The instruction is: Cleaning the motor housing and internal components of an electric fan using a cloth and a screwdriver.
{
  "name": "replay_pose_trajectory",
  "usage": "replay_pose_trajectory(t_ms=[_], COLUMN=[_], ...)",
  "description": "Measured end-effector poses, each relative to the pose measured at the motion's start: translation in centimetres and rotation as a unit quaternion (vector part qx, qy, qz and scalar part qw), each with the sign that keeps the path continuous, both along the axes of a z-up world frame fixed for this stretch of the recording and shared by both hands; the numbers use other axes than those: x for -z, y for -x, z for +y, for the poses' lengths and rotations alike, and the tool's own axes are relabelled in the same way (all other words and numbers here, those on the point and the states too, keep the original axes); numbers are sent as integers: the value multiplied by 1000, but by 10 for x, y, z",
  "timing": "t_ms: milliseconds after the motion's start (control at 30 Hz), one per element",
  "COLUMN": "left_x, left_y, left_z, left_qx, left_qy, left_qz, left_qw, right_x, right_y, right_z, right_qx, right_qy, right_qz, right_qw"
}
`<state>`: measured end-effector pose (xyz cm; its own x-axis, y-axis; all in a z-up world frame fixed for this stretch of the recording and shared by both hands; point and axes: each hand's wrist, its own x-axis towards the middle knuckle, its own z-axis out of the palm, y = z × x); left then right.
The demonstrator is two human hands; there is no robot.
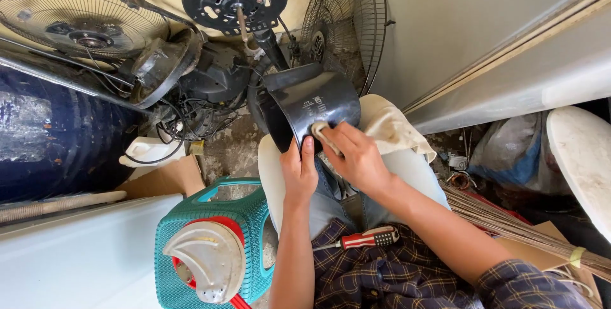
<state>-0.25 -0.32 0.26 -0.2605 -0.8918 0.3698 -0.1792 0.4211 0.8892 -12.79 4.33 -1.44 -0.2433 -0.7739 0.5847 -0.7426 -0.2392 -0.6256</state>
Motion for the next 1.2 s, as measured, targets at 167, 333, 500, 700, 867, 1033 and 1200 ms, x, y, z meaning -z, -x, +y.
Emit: replay_pose_trajectory(t_ms=[167, 333, 500, 700, 867, 1033, 1200], left_x=[-1, -13, -15, -27, -25, -1, 31], left_y=[5, 5, 4, 10, 3, 0, -8], left_z=[-1, -1, -3, 2, 2, 3, 3], left_qx=[-3, 8, 1, 8, 20, 29, 42], left_qy=[19, 8, 29, 37, 42, 34, 61], left_qz=[-17, -15, -33, -55, -37, -25, -43], left_qw=[1000, 1000, 999, 998, 998, 999, 996], right_x=[-9, -24, 2, -23, -9, -25, -39], right_y=[6, 4, -6, 11, 0, 13, 35], right_z=[-9, -19, 10, -26, -5, -17, -64], right_qx=[3, 1, -25, 9, -8, 4, -24], right_qy=[13, 24, 0, 5, 15, -7, -4], right_qz=[-17, -31, -16, -72, -54, -39, -66], right_qw=[1000, 999, 1000, 997, 998, 999, 997])
